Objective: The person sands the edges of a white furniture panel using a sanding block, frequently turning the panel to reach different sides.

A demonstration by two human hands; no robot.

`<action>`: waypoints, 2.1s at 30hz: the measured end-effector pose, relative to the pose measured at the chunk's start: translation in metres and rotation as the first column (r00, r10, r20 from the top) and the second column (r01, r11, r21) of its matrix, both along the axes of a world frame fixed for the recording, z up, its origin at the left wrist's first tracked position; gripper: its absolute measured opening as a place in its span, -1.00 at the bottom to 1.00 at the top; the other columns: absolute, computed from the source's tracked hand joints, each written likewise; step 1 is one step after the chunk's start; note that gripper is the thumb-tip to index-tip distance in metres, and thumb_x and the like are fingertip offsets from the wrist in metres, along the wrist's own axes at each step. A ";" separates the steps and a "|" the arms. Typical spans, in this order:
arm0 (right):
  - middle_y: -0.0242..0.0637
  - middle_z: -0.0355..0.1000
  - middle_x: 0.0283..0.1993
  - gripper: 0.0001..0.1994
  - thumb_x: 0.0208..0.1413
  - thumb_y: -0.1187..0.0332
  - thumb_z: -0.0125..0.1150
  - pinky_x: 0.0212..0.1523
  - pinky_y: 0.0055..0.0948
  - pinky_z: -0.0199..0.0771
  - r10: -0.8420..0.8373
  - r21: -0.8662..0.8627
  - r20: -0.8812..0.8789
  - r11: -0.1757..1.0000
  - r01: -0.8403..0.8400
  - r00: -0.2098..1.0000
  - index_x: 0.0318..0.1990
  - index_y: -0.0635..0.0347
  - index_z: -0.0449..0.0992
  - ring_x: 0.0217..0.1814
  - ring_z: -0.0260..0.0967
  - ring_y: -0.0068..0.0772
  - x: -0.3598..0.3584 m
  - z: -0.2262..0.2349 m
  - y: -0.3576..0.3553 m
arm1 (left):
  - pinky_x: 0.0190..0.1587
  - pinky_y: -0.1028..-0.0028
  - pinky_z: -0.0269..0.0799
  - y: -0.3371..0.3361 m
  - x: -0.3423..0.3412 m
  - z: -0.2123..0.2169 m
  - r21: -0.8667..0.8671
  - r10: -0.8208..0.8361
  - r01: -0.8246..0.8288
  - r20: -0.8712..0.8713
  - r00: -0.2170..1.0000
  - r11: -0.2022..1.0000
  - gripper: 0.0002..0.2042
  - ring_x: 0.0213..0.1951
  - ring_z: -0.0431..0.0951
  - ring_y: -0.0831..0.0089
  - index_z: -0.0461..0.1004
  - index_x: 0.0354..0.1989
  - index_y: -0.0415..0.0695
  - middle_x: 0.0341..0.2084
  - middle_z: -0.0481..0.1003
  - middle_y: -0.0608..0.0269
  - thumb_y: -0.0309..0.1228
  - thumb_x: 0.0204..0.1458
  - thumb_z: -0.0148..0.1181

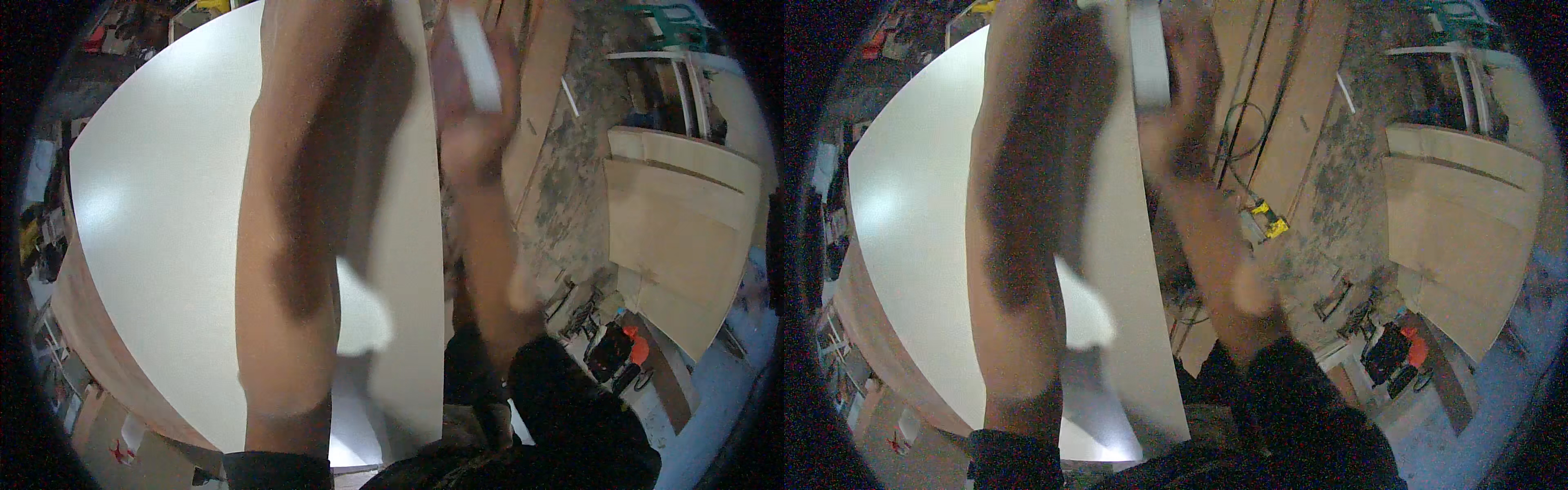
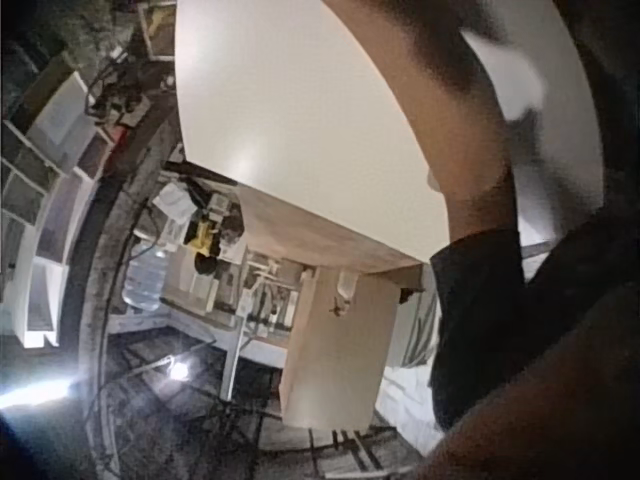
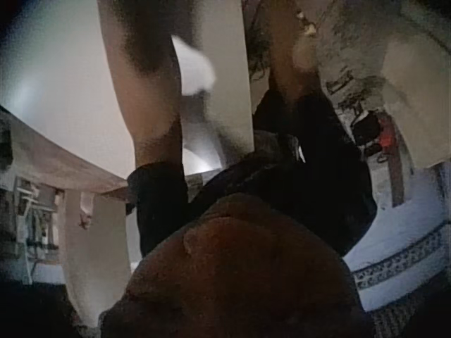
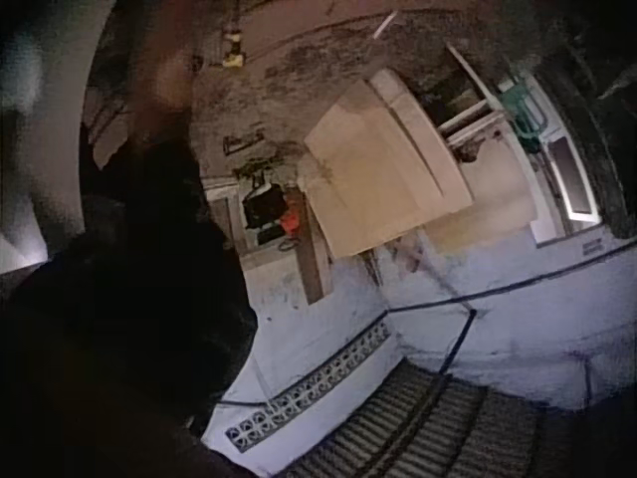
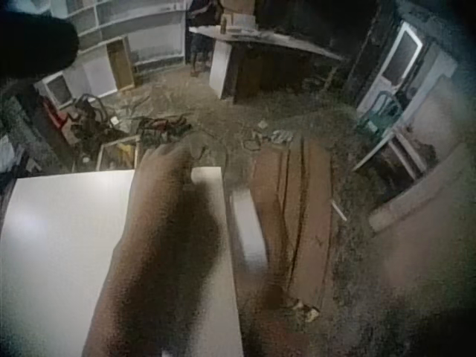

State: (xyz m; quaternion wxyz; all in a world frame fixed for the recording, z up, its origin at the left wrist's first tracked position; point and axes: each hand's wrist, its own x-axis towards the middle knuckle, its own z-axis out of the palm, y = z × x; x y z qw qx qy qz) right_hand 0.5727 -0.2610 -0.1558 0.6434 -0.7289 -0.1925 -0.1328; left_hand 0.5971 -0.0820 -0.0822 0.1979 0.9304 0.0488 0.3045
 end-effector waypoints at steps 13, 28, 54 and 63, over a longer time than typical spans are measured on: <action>-0.19 0.46 -0.08 -0.68 0.27 0.23 0.02 0.07 -0.26 0.40 -0.012 -0.026 0.133 1.000 0.015 0.991 0.00 0.28 0.45 0.03 0.40 -0.26 0.077 -0.001 0.032 | -0.14 0.06 0.37 -0.005 0.006 -0.001 -0.080 -0.024 0.027 0.045 0.999 0.996 -0.87 -0.17 0.46 -0.14 0.48 -0.45 -0.26 -0.38 0.47 -0.13 -0.50 -0.21 0.24; -0.28 0.42 -0.10 -0.71 0.20 0.22 0.21 0.01 -0.32 0.43 0.221 0.366 -0.665 0.929 0.053 0.713 -0.03 0.15 0.40 -0.06 0.39 -0.39 -0.178 0.043 -0.082 | -0.15 0.05 0.36 0.000 0.007 0.000 -0.074 -0.034 0.035 0.017 0.999 0.997 -0.92 -0.18 0.45 -0.12 0.47 -0.44 -0.23 -0.34 0.46 -0.08 -0.56 -0.17 0.18; -0.10 0.41 -0.12 -0.68 0.24 0.25 -0.12 -0.06 -0.35 0.40 0.093 -0.050 -0.291 0.992 -0.113 0.952 -0.13 0.36 0.43 -0.16 0.38 -0.33 -0.238 0.067 -0.106 | 0.05 0.12 0.40 0.005 0.015 -0.029 0.024 -0.025 0.023 0.075 0.997 0.999 -0.70 -0.05 0.50 -0.09 0.56 -0.12 -0.21 -0.14 0.55 -0.07 -0.29 0.05 0.15; -0.21 0.48 -0.24 -0.51 0.34 -0.08 -0.07 -0.22 -0.32 0.52 0.062 0.477 -0.776 0.709 0.520 0.628 -0.13 0.23 0.51 -0.21 0.46 -0.35 -0.362 0.105 -0.221 | 0.22 0.03 0.26 -0.007 0.002 0.008 0.239 -0.412 0.437 -0.150 0.899 0.867 -0.66 0.18 0.39 0.00 0.56 -0.12 -0.17 0.04 0.50 0.03 -0.18 0.04 0.17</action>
